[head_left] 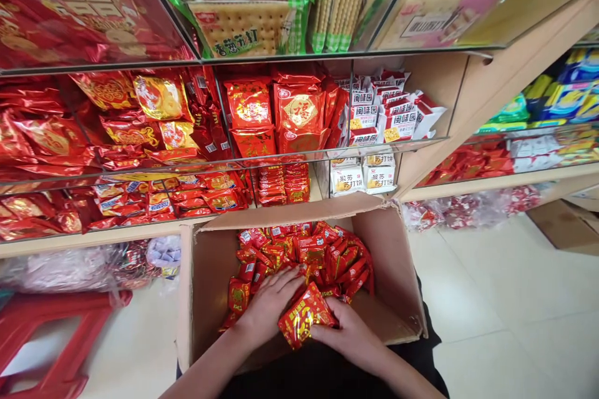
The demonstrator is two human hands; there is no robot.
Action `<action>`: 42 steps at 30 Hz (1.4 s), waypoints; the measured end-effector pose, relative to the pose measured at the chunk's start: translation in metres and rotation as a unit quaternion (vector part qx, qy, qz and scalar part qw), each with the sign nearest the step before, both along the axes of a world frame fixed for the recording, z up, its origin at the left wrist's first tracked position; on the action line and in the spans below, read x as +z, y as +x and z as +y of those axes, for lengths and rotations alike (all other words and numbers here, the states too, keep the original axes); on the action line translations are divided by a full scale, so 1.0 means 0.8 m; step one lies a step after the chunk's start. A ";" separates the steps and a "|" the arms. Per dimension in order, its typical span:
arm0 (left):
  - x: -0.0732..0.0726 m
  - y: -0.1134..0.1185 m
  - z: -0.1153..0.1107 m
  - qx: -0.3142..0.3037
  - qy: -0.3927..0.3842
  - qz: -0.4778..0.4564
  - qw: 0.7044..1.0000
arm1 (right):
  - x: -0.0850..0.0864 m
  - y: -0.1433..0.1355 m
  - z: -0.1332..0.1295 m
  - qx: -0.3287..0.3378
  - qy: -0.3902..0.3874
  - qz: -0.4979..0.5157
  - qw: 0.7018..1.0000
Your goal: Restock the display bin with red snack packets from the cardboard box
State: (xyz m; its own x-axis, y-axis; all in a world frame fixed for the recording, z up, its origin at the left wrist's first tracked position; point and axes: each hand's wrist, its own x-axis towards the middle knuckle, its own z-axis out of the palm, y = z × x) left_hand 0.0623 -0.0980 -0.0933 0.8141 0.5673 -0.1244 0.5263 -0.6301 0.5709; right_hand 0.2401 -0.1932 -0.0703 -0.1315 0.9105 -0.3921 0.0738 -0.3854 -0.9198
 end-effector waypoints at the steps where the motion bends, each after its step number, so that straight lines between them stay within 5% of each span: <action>1: -0.004 -0.001 0.003 0.024 0.001 -0.007 1.000 | 0.000 0.000 0.001 -0.005 0.001 0.006 1.000; 6: -0.005 0.004 0.012 0.121 -0.008 -0.059 0.991 | -0.001 0.002 0.004 -0.087 -0.048 0.090 0.991; 9: 0.016 0.013 -0.002 0.231 0.000 -0.166 0.959 | 0.000 0.003 0.007 -0.143 -0.068 0.177 0.971; 12: 0.040 0.023 -0.022 0.314 -0.113 -0.238 0.912 | 0.001 0.001 0.011 -0.162 -0.068 0.246 0.953; 17: 0.052 0.033 -0.035 0.317 -0.346 -0.265 0.843 | 0.003 -0.004 0.015 -0.151 -0.039 0.250 0.956; 21: 0.050 0.031 -0.032 0.312 -0.351 -0.270 0.841 | 0.007 0.002 0.015 -0.148 0.025 0.148 0.978; 25: 0.057 0.030 -0.030 0.305 -0.378 -0.283 0.827 | 0.014 0.008 0.013 -0.124 0.022 0.159 0.979; 31: 0.069 0.036 -0.030 0.352 -0.421 -0.357 0.756 | 0.029 0.004 0.016 -0.156 0.013 0.190 0.969; 39: 0.098 0.048 -0.031 0.408 -0.513 -0.458 0.600 | 0.048 -0.007 0.035 -0.217 0.033 0.228 0.949; 42: 0.097 0.051 -0.040 0.413 -0.501 -0.455 0.609 | 0.055 -0.010 0.036 -0.184 0.060 0.205 0.959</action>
